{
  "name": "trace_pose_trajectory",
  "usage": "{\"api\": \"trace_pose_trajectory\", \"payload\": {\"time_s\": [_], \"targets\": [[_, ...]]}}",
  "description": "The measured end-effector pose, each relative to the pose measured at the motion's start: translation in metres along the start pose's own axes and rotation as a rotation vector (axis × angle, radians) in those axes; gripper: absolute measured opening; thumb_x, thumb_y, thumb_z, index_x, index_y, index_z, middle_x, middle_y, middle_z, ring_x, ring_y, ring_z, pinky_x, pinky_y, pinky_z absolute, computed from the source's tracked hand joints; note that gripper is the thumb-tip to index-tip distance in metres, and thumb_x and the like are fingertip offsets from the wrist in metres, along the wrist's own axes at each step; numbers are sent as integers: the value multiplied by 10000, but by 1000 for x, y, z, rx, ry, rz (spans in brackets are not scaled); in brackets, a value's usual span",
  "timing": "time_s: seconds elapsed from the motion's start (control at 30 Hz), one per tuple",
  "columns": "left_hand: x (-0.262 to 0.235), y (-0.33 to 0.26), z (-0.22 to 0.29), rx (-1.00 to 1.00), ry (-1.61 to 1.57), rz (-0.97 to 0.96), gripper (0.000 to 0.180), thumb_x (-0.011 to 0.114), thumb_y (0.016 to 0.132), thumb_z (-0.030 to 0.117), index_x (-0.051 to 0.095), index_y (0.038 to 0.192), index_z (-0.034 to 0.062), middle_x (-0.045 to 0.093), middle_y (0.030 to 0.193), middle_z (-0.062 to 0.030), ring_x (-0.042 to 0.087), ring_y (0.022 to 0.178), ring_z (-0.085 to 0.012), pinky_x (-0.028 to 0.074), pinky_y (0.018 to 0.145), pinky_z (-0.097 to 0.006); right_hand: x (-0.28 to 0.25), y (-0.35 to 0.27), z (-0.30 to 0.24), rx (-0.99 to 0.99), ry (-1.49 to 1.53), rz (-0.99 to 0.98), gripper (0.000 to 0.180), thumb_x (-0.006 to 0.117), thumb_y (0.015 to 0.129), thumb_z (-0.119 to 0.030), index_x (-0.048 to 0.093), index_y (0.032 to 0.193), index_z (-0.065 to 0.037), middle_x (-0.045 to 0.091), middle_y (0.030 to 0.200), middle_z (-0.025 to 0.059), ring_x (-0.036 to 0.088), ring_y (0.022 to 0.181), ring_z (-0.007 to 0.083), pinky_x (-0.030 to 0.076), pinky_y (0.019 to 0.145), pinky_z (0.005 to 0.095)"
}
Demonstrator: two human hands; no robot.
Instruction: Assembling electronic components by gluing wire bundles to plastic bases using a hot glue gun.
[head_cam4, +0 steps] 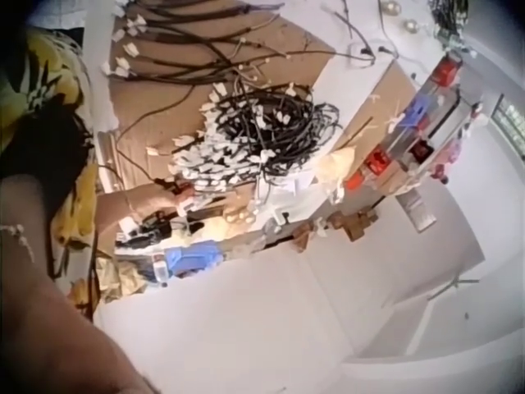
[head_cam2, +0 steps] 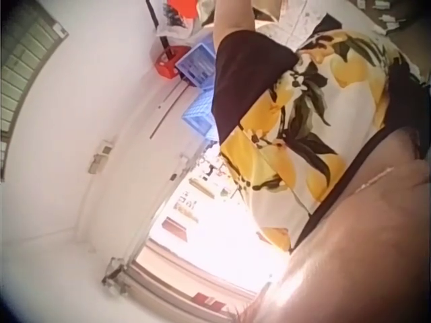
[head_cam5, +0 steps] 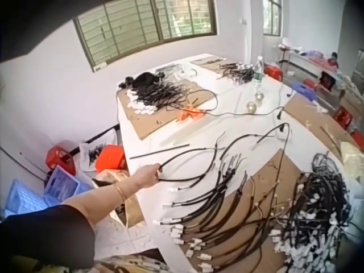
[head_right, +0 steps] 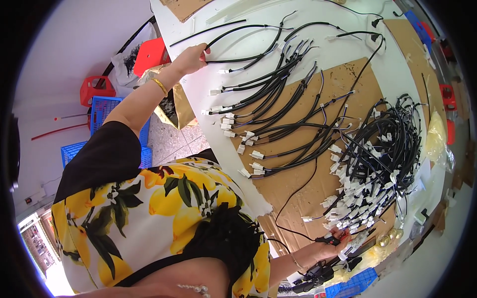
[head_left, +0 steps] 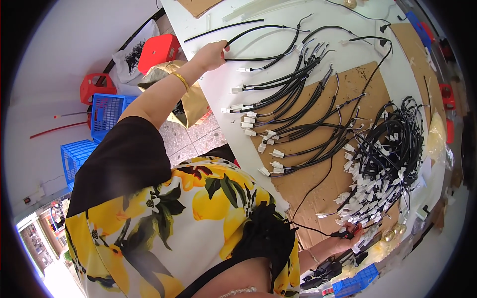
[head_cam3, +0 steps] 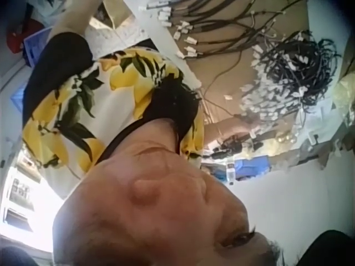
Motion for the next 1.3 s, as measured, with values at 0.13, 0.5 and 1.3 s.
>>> {"api": "trace_pose_trajectory", "payload": {"time_s": [0.13, 0.5, 1.3], "targets": [[0, 5, -4, -45, -153, -97, 318, 633, 626, 104, 581, 932, 35, 598, 705, -83, 582, 656, -223, 459, 579, -327, 2, 1, -2, -23, -9, 16, 292, 596, 785, -255, 548, 915, 2, 464, 607, 48, 440, 576, 152, 353, 593, 266], [2, 14, -8, -389, -925, -175, 183, 666, 691, 48, 633, 870, 45, 509, 629, 15, 380, 501, -60, 340, 452, -212, 1, 15, 3, -25, 14, -102, 265, 586, 788, -216, 558, 920, 12, 466, 681, 44, 401, 595, 142, 347, 578, 276], [0, 2, 106, -147, -1158, -367, 187, 641, 752, 104, 609, 913, 14, 604, 721, -47, 433, 497, -77, 387, 469, -220, -1, -2, 3, 5, 116, -28, 216, 636, 752, -147, 553, 889, -3, 513, 744, 29, 387, 591, 120, 347, 586, 252]]}}
Point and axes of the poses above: each hand's wrist, its own y-axis towards the middle knuckle, its own x-axis out of the palm, z = x × y, the point moved 6 cm from there along y, towards the middle knuckle
